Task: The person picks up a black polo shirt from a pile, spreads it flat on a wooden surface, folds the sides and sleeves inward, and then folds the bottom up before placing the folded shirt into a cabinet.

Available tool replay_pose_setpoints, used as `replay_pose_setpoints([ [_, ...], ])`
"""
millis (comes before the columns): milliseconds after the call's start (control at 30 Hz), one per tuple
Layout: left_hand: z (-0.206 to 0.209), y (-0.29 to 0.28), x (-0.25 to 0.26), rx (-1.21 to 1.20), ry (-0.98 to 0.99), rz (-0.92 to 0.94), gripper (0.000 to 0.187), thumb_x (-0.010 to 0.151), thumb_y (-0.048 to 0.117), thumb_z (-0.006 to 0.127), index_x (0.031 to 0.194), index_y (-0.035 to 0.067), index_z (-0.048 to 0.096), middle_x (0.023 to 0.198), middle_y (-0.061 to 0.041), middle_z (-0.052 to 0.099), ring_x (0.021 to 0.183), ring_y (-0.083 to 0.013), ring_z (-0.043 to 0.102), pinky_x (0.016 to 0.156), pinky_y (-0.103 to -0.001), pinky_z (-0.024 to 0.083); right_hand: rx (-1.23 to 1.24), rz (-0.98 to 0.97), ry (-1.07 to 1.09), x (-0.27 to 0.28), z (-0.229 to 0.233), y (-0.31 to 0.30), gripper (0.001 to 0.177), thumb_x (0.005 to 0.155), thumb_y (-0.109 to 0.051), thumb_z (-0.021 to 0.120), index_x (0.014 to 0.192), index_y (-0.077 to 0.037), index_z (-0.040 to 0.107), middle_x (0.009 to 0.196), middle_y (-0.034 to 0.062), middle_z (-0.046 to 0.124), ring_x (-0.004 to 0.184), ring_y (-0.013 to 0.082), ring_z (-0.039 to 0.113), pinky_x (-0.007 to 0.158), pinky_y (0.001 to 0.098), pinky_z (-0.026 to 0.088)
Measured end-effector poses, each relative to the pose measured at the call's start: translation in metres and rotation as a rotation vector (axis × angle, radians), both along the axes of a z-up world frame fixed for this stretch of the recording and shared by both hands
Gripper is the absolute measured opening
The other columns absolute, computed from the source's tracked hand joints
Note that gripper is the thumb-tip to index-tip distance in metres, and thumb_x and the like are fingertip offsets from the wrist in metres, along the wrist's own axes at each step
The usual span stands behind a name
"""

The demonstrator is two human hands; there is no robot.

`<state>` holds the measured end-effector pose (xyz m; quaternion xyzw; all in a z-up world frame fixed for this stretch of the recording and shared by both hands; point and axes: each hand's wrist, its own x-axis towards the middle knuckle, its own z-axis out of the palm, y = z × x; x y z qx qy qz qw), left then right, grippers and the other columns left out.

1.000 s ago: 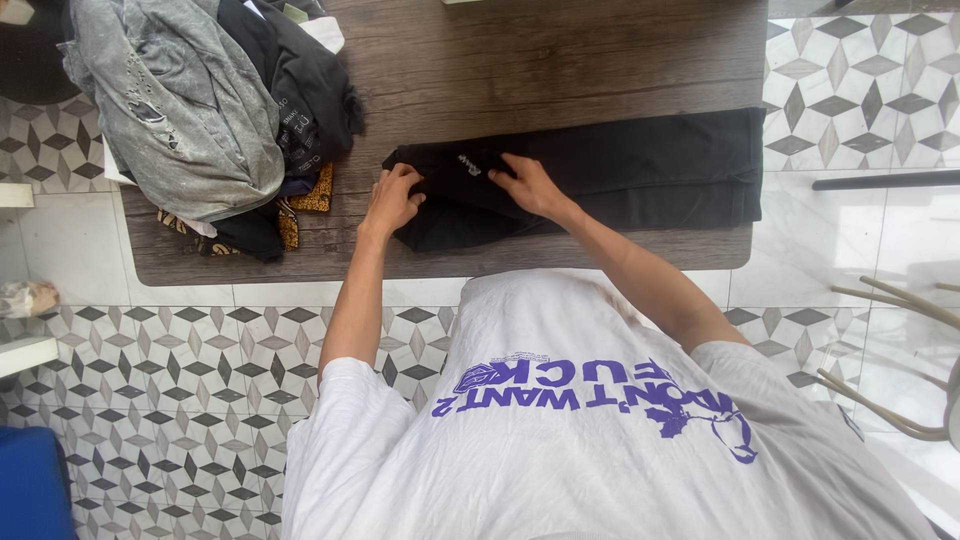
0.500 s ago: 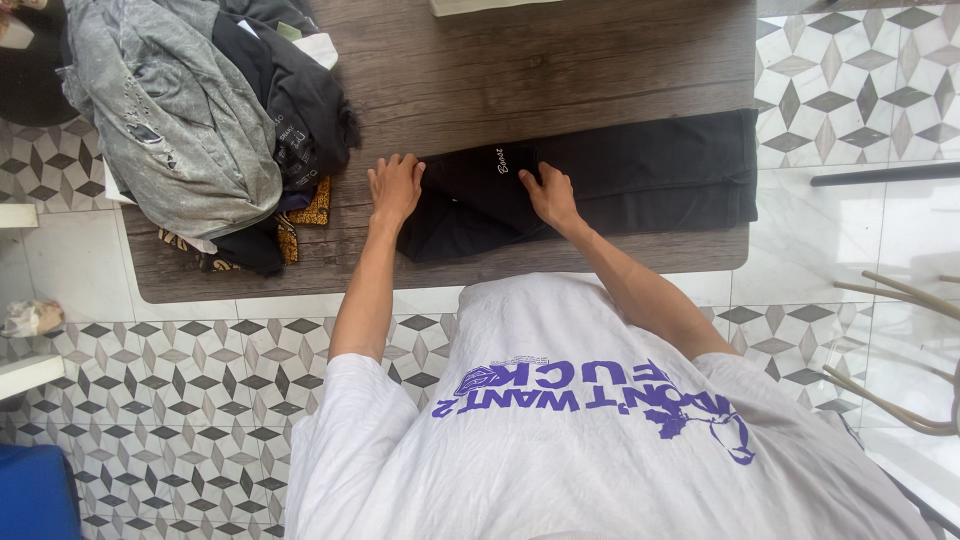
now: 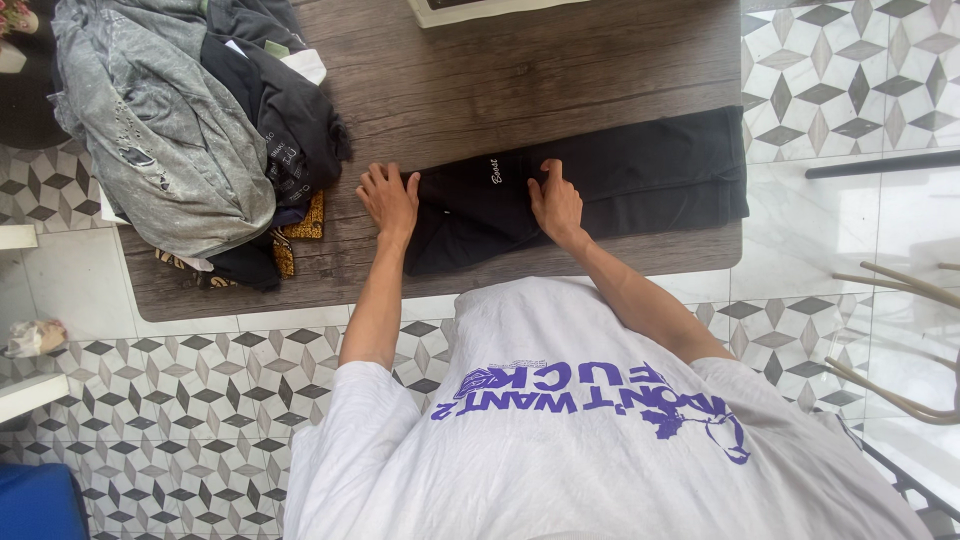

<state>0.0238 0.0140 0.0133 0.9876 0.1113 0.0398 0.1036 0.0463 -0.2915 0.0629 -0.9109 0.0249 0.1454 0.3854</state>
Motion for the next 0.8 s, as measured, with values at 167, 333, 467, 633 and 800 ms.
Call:
replay_pose_setpoints([
  [167, -0.026, -0.044, -0.009, 0.067, -0.183, -0.175, 0.046, 0.108, 0.036, 0.056, 0.141, 0.004, 0.056, 0.150, -0.019, 0.049, 0.143, -0.0390, 0.039, 0.117, -0.056, 0.028, -0.163, 0.229, -0.638, -0.005, -0.007, 0.015, 0.039, 0.097, -0.013, 0.061, 0.135, -0.005, 0.052, 0.130, 0.0211, 0.061, 0.119, 0.0347, 0.058, 0.097, 0.0494, 0.047],
  [333, -0.040, -0.078, -0.028, 0.022, 0.038, -0.247, 0.057, 0.112, 0.043, 0.043, 0.161, 0.014, 0.039, 0.170, -0.012, 0.028, 0.159, -0.0391, 0.016, 0.128, -0.059, 0.012, -0.218, 0.720, -0.539, -0.017, -0.046, 0.040, 0.058, 0.109, -0.038, 0.043, 0.161, -0.015, 0.034, 0.168, 0.0135, 0.027, 0.156, 0.0303, 0.020, 0.127, 0.0503, 0.014],
  [467, -0.037, -0.073, -0.030, -0.039, 0.084, -0.230, 0.061, 0.111, 0.049, 0.035, 0.164, 0.018, 0.031, 0.173, -0.011, 0.018, 0.158, -0.0414, 0.006, 0.127, -0.059, 0.007, -0.280, 0.760, -0.424, -0.011, -0.059, 0.027, 0.065, 0.108, -0.053, 0.029, 0.163, -0.018, 0.028, 0.171, 0.0083, 0.018, 0.159, 0.0253, 0.010, 0.129, 0.0485, 0.006],
  [633, -0.030, -0.058, -0.034, -0.095, 0.136, -0.113, 0.080, 0.102, 0.067, 0.035, 0.164, 0.017, 0.025, 0.169, -0.022, 0.005, 0.156, -0.0390, 0.000, 0.126, -0.054, 0.006, -0.367, 0.532, -0.422, -0.003, -0.061, -0.015, 0.069, 0.106, -0.060, 0.026, 0.163, -0.021, 0.029, 0.170, 0.0144, 0.014, 0.157, 0.0258, 0.008, 0.126, 0.0481, -0.001],
  [800, -0.039, -0.052, -0.037, -0.134, 0.092, -0.104, 0.084, 0.104, 0.065, 0.038, 0.164, 0.008, 0.021, 0.170, -0.023, 0.007, 0.157, -0.0393, 0.002, 0.127, -0.054, 0.007, -0.346, 0.448, -0.422, 0.002, -0.067, -0.058, 0.068, 0.109, -0.054, 0.031, 0.162, -0.011, 0.033, 0.171, 0.0144, 0.020, 0.158, 0.0287, 0.015, 0.128, 0.0505, 0.005],
])
